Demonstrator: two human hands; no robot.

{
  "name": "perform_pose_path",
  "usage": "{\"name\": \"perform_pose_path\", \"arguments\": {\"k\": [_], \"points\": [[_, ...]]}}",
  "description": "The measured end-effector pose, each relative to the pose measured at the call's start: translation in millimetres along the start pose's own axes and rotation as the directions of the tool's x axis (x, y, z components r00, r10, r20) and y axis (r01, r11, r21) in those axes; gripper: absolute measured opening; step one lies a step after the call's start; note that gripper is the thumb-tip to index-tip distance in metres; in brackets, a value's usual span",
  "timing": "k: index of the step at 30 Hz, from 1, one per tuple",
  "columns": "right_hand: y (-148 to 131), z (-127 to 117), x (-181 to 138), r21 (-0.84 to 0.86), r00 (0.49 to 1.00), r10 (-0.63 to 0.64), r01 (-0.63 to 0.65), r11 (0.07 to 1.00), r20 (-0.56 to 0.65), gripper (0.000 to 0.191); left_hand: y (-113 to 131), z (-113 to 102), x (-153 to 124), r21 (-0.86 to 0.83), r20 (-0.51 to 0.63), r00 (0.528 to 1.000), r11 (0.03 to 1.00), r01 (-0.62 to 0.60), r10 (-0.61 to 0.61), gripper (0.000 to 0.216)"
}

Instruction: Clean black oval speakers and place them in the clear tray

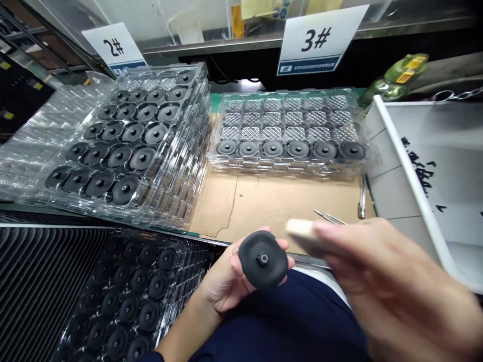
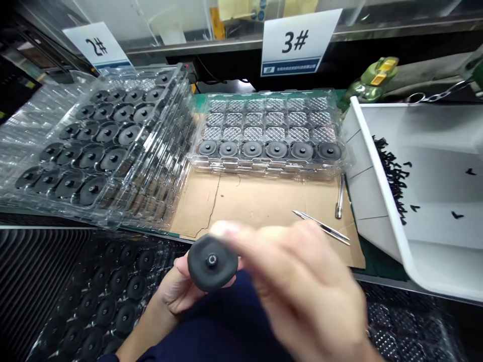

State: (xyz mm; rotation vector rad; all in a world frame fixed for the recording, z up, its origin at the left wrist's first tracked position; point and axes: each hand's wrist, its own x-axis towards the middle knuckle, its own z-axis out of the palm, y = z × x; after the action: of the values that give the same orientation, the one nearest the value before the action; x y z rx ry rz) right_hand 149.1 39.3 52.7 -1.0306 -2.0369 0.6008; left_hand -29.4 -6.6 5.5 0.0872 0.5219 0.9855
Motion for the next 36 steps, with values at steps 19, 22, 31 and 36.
{"name": "perform_pose_path", "arguments": {"k": [19, 22, 31, 36], "points": [[107.3, 75.0, -43.2, -0.132, 0.924, 0.329, -0.308, 0.942, 0.197, 0.026, -4.0, -10.0, -1.4, -0.022, -0.063, 0.988, 0.990, -0.140, 0.138, 0.051], [123.6, 85.7, -77.9, -0.104, 0.901, 0.370, -0.355, 0.929, 0.228, 0.026, -3.8, -7.0, 1.1, -0.061, -0.016, 0.994, 0.992, -0.110, 0.109, 0.047], [28.2, 11.0, -10.1, 0.064, 0.962, 0.262, -0.257, 0.964, -0.083, 0.027, -20.9, 9.3, 12.4, 0.076, -0.121, 0.983, 0.988, -0.131, 0.139, 0.060], [-4.8, 13.5, -9.7, 0.128, 0.989, -0.119, 0.108, 0.986, 0.083, 0.026, -18.5, 12.6, 15.5, 0.236, -0.188, 0.946, 0.947, -0.216, 0.263, 0.055]]}}
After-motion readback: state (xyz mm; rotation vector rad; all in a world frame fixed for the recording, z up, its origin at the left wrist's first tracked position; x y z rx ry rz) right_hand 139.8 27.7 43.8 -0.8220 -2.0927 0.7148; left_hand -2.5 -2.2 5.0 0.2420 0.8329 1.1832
